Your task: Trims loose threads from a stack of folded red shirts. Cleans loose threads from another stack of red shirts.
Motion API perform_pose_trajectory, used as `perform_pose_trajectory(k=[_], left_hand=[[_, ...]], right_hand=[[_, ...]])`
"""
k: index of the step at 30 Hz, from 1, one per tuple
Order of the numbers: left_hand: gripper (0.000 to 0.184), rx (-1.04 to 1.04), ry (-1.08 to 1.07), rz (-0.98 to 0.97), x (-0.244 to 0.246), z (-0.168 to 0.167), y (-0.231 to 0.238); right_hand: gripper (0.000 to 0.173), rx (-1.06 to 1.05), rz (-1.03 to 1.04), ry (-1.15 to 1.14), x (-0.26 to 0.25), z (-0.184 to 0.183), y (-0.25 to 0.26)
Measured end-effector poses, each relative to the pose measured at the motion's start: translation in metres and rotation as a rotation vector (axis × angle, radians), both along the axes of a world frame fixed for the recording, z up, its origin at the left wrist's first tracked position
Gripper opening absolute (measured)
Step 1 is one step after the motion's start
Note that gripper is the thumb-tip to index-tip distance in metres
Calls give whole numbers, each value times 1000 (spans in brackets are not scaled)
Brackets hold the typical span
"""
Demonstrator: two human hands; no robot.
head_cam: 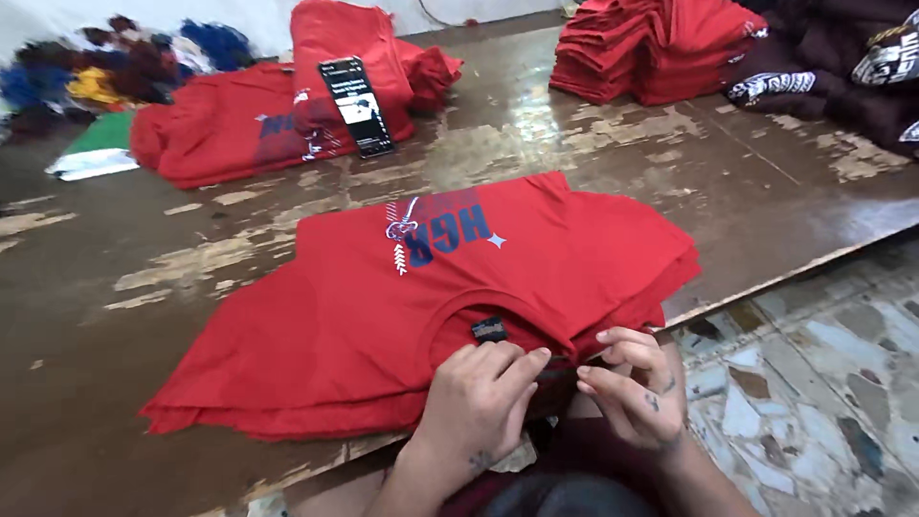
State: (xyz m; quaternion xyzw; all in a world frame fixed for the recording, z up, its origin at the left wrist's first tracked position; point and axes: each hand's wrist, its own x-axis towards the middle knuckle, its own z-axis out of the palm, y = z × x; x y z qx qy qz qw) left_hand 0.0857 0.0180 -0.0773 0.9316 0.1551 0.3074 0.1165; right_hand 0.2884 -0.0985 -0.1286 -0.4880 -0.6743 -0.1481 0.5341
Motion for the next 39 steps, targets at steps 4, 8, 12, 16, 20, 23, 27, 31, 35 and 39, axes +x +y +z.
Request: perform_pose_trajectory(k=[4, 8, 12, 16, 20, 23, 27, 31, 35, 39], left_hand=[[27, 6, -12, -18, 8, -6, -4], [29, -26, -13, 10, 6, -9, 0], [37, -323, -192, 261, -28, 8, 18], [25, -623, -455, 529, -70, 22, 35], [50, -645, 262, 733, -67, 36, 38], [38, -659, 484, 779, -66, 33, 34], [15, -721, -238, 602, -90, 6, 17], [13, -960, -643, 307, -86, -18, 0], [13, -981, -667, 182, -77, -26, -1], [13, -1019, -698, 109, -82, -28, 5]], right_hand=[[11, 20, 6, 7, -4, 3, 2], [12, 16, 50, 9, -8, 5, -4], [26, -188, 389, 7, -31, 2, -21], [23, -340, 532, -143, -50, 0, -17], [48, -199, 464, -86, -73, 19, 41], [28, -244, 395, -102, -96, 11, 80], [22, -127, 453, -154, -92, -15, 79], [40, -189, 412, -117, -74, -3, 85], [29, -292, 379, -164, -74, 11, 91], [30, -269, 480, 5, -66, 4, 79]])
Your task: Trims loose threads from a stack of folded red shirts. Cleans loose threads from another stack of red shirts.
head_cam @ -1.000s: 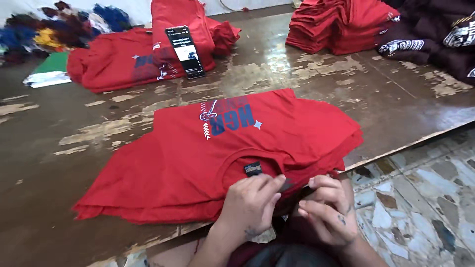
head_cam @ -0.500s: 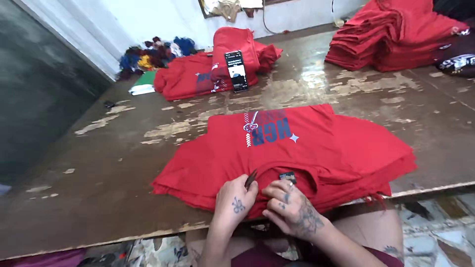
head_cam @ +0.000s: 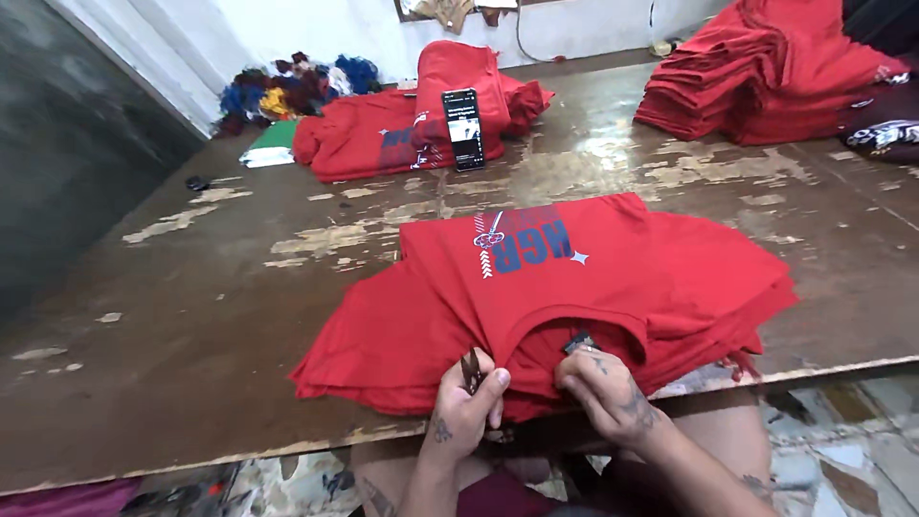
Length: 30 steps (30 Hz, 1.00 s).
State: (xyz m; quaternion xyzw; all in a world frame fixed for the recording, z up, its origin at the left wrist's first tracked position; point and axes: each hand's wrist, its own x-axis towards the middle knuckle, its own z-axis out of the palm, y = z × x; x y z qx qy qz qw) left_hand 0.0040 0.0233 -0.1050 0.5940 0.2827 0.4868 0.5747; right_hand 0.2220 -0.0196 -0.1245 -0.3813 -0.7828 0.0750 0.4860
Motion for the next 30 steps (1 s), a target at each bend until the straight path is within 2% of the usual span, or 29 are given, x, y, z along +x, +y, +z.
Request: perform_pose_trajectory(k=[4, 5, 8, 10, 14, 18, 20, 23, 28, 30], left_hand=[[14, -4, 23, -45, -5, -1, -1], [13, -2, 28, -55, -6, -2, 0], [14, 8, 39, -92, -5, -3, 4], [13, 11, 28, -106, -6, -2, 4], [14, 20, 15, -121, -6, -1, 5], [14, 16, 31, -141, -7, -3, 7], [15, 12, 41, -139, -6, -3, 7], [15, 26, 64, -148, -5, -2, 6], [15, 21, 95, -164, -8, -1, 6], [17, 82, 220, -152, -12, 3, 7]], right_hand=[[47, -190, -66, -45, -15, 11, -1], [44, -176, -92, -75, -20, 11, 2], [19, -87, -69, -121, -17, 10, 5], [16, -81, -55, -128, -5, 13, 1], [30, -182, -15, -59, 10, 14, -7], [44, -296, -81, -85, -7, 26, -4], [34, -238, -94, -151, -16, 24, 4], [14, -204, 10, -204, -11, 24, 7], [13, -204, -27, -278, -1, 30, -2], [14, -175, -56, -271, -2, 25, -3]])
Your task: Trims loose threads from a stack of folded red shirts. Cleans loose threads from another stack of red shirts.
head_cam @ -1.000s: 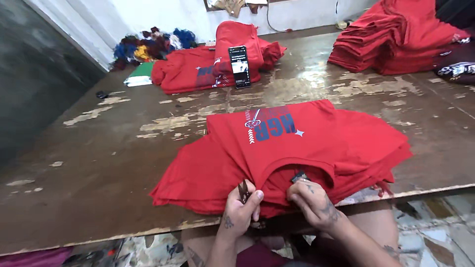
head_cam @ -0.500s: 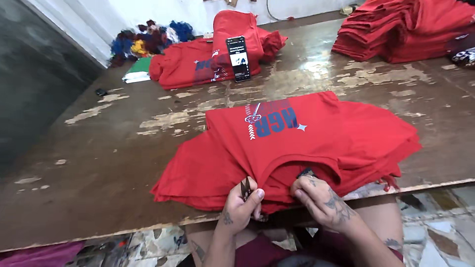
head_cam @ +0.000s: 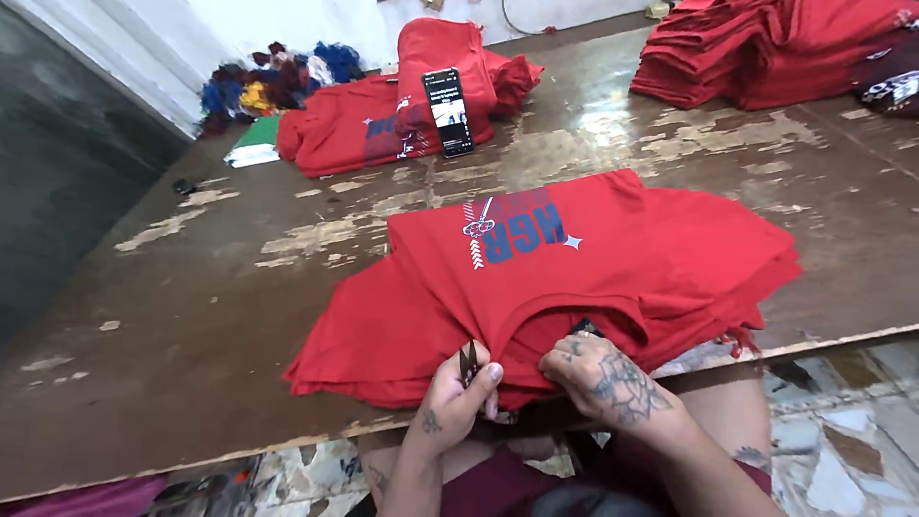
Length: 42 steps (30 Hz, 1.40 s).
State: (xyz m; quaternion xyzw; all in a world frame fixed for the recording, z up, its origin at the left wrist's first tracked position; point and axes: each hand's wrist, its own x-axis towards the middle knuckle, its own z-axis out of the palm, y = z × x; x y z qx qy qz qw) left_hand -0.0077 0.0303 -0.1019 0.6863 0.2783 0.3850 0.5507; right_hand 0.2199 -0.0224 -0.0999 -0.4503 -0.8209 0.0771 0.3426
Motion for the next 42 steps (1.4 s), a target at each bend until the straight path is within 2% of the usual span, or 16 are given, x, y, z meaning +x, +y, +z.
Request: perform_pose_trajectory(k=[4, 6, 8, 12, 14, 18, 21, 23, 24, 25, 27, 30, 33, 38, 42], left_hand=[[25, 459, 702, 143, -8, 22, 0], [33, 558, 885, 151, -6, 39, -7], [39, 651, 939, 128, -5, 51, -13], [29, 826, 936, -23, -5, 67, -23], [27, 903, 892, -34, -3, 62, -23], [30, 919, 837, 10, -3, 48, -22], [31, 742, 779, 131, -14, 43, -19], [44, 595, 723, 264, -24, 38, -14], [49, 571, 740, 327, -27, 32, -10], [47, 563, 781, 366, -30, 27, -7], [28, 551, 804, 409, -34, 18, -2], [31, 453, 527, 545, -39, 5, 3], [29, 383, 357, 562, -41, 1, 4], [28, 399, 361, 529, -42, -1, 8], [28, 435, 385, 543, -42, -5, 6]], right_hand=[[18, 40, 18, 158, -2, -15, -12], [20, 28, 37, 274, -5, -25, -18], [21, 26, 41, 364, -7, -32, -23], [18, 106, 65, 474, -10, -39, -25], [18, 118, 80, 511, -10, -39, -23], [21, 86, 135, 526, -8, -35, -26], [31, 67, 175, 478, -1, -36, -32], [43, 94, 131, 467, 1, -32, -28], [43, 98, 96, 440, 0, -25, -22], [43, 82, 55, 361, -1, -18, -17], [42, 29, -22, 208, -8, -8, -2], [42, -62, -14, 277, -9, -10, 18], [37, -129, 98, 339, 1, -10, 23], [28, -124, 144, 253, 1, -9, 25], [20, -103, 67, 109, -12, -8, 24]])
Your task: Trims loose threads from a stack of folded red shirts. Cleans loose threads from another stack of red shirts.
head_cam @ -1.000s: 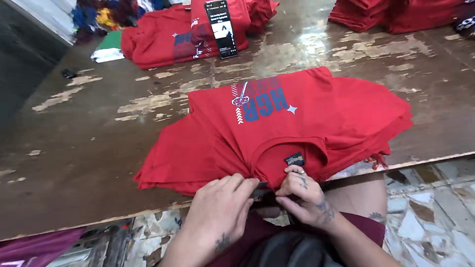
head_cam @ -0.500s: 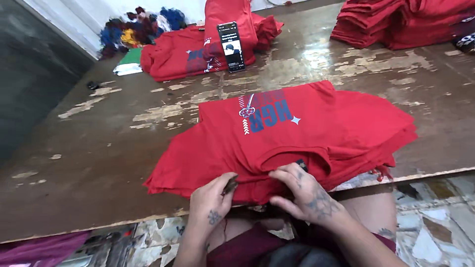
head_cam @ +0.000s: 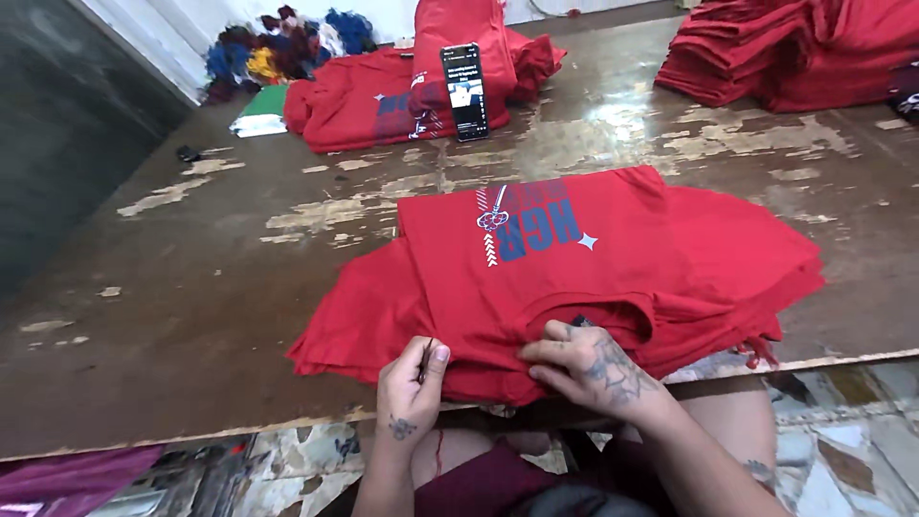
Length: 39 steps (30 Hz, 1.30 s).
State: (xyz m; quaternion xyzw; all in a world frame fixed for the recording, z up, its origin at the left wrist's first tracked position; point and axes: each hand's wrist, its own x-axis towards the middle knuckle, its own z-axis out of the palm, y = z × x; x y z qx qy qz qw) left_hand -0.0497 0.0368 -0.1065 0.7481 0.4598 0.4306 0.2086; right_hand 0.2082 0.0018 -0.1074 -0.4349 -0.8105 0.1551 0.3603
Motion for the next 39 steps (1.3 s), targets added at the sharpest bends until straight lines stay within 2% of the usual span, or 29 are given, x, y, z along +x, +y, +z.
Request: perform_pose_trajectory(k=[3, 6, 9, 12, 14, 17, 19, 21, 24, 26, 27, 29, 31, 32, 34, 36, 39], left_hand=[[30, 6, 45, 4, -1, 1, -1], [29, 0, 52, 13, 0, 2, -1], [28, 16, -8, -20, -2, -1, -3], [40, 64, 75, -74, -9, -2, -6], [29, 112, 186, -82, -12, 1, -9], [24, 124, 33, -69, -8, 8, -15], [23, 111, -58, -24, -7, 13, -16], [23, 140, -65, 7, -6, 21, -13], [25, 205, 53, 42, 2, 48, 7], [26, 229, 249, 101, 7, 60, 41], [28, 187, 375, 128, 7, 58, 61], [38, -8, 605, 141, -1, 42, 104], [42, -104, 690, 190, -18, 20, 140], [41, -108, 682, 249, -26, 16, 150], [37, -165, 656, 416, -39, 17, 161], [39, -308, 614, 533, -46, 25, 164], [40, -367, 563, 589, -51, 28, 167]], right_hand=[[15, 137, -58, 13, -5, -6, 0], [24, 193, -62, 160, 8, -10, -9], [40, 157, 45, 267, 24, -8, -41], [48, 181, 54, 302, 44, 6, -82], [49, 250, -106, 165, 75, 15, -87], [55, 189, -393, -247, 142, 2, -67], [37, 138, -441, -275, 172, -10, -64], [27, 180, -453, -263, 181, 8, -67], [26, 305, -483, -301, 183, 49, -51], [22, 351, -541, -347, 189, 64, -13], [21, 301, -585, -368, 192, 65, 12], [26, 36, -701, -434, 197, 48, 61], [36, -203, -723, -444, 211, 9, 95], [38, -232, -713, -392, 221, -6, 102], [40, -204, -703, -268, 234, -14, 102], [44, -194, -709, -227, 235, -11, 96], [50, 12, -644, -326, 201, 5, 65]])
